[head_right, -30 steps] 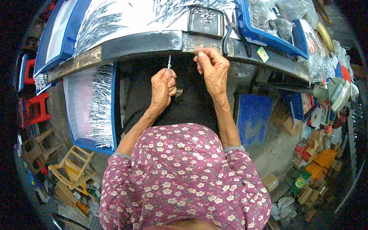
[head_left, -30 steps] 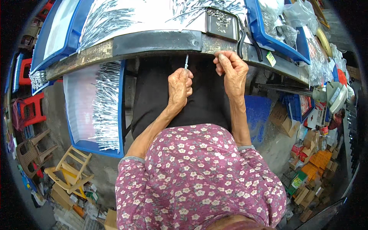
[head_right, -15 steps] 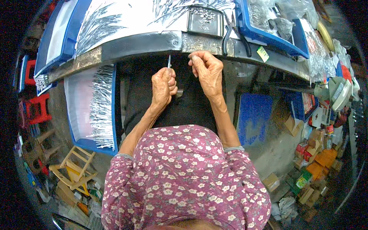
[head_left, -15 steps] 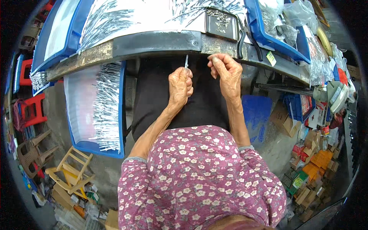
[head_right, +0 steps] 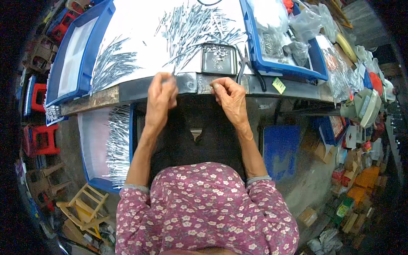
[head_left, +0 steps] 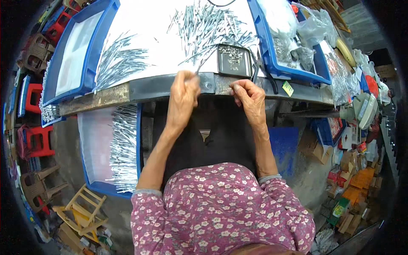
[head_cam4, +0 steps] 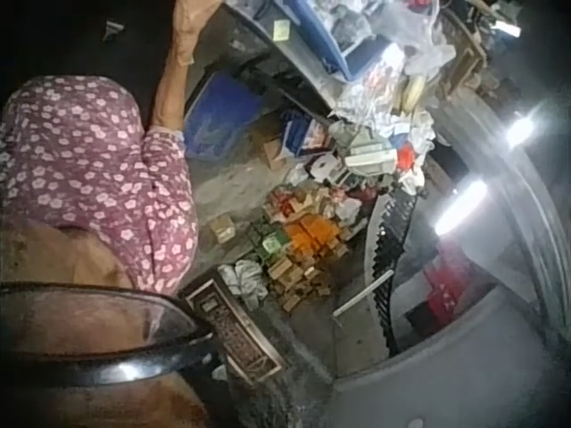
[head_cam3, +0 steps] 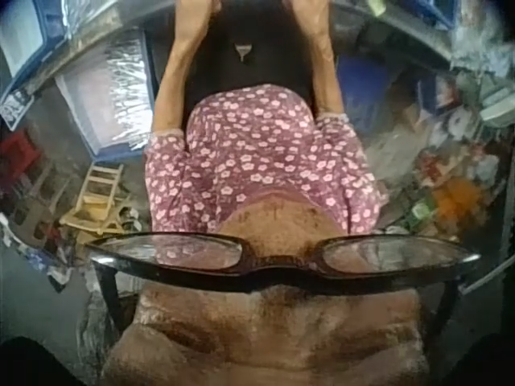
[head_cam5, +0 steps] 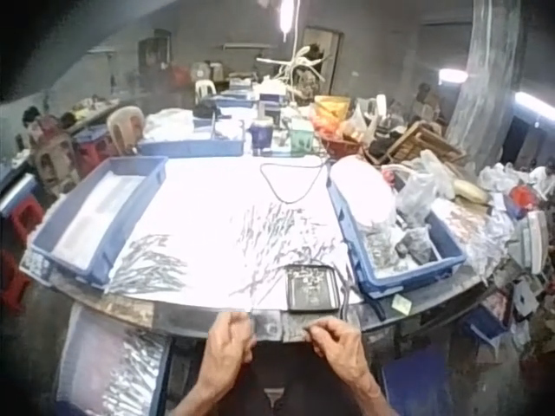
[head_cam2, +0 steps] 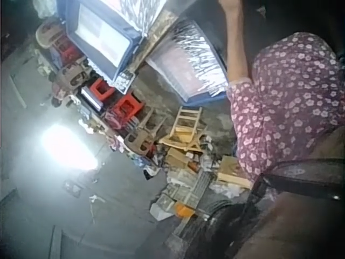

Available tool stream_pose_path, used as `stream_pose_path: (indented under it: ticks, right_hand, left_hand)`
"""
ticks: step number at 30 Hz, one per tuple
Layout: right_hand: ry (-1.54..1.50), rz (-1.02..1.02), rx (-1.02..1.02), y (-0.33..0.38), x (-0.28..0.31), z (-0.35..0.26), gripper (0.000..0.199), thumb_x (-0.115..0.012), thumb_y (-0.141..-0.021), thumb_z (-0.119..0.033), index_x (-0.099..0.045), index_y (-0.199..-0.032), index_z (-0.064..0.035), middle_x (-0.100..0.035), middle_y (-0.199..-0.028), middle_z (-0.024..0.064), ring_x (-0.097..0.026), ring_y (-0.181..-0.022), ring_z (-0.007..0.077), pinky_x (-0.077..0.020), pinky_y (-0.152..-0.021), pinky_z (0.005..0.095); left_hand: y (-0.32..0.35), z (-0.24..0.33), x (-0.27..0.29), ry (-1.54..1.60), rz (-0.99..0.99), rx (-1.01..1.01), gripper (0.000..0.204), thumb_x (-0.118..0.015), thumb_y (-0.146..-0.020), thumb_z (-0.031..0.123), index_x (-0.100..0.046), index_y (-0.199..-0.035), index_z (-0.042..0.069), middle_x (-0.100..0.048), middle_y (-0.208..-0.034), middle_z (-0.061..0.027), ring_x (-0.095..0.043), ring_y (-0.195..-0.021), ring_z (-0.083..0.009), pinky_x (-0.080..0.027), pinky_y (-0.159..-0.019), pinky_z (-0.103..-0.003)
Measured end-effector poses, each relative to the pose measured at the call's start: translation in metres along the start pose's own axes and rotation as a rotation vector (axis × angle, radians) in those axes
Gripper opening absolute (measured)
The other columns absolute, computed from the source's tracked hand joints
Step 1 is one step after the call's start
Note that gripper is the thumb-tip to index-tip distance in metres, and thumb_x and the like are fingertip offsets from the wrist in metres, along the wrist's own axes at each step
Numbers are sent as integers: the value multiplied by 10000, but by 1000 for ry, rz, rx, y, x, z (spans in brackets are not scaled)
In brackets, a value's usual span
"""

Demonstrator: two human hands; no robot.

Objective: Manually assembling small metal components at a workshop bench.

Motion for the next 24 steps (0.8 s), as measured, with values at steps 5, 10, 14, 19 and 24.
stream_pose_path:
  ticks: [5,10,14,19,24]
  right_hand:
    - [14,-18,1,-4,-5,5,149,-515,-863,-117,-595,-866,8,-562,-671,13,-431,-519,27,-342,-450,164]
    - [72,-25,43,-7,0,0,146,-509,-864,-112,-594,-867,7,-564,-671,9,-441,-530,26,-347,-456,164]
    - [104,-40,29,-10,-1,-5,146,-509,-862,-110,-596,-867,8,-561,-668,6,-440,-531,27,-348,-462,164]
    - [122,-52,37,-15,-4,-8,151,-517,-857,-116,-599,-869,10,-552,-668,-1,-432,-526,24,-337,-461,161]
    - [110,-93,32,-26,-18,-8,147,-517,-854,-112,-599,-853,11,-548,-668,-2,-429,-520,31,-335,-458,169]
  left_hand:
    - [-87,13,-1,-558,179,-413,131,-455,-810,82,-520,-832,-28,-531,-715,-164,-518,-679,-254,-429,-639,-348]
    - [-149,13,-21,-951,274,-602,140,-482,-731,3,-556,-841,-42,-544,-792,-206,-531,-766,-318,-453,-685,-384]
    - [-179,9,-28,-1061,335,-646,190,-520,-664,-49,-572,-846,-41,-523,-874,-223,-524,-800,-329,-456,-728,-396]
    - [-170,2,-30,-965,322,-728,220,-446,-722,-31,-586,-892,-34,-537,-837,-193,-541,-766,-306,-444,-734,-384]
    - [-138,13,14,-811,216,-660,216,-450,-757,-8,-589,-922,-33,-583,-874,-171,-569,-777,-238,-461,-719,-324]
Point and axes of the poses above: each hand's wrist, its own y-axis away from the middle knuckle, its own x-axis out of the back of the hand, z = x × y, the point moved 4 cm from there along -y, towards the middle knuckle
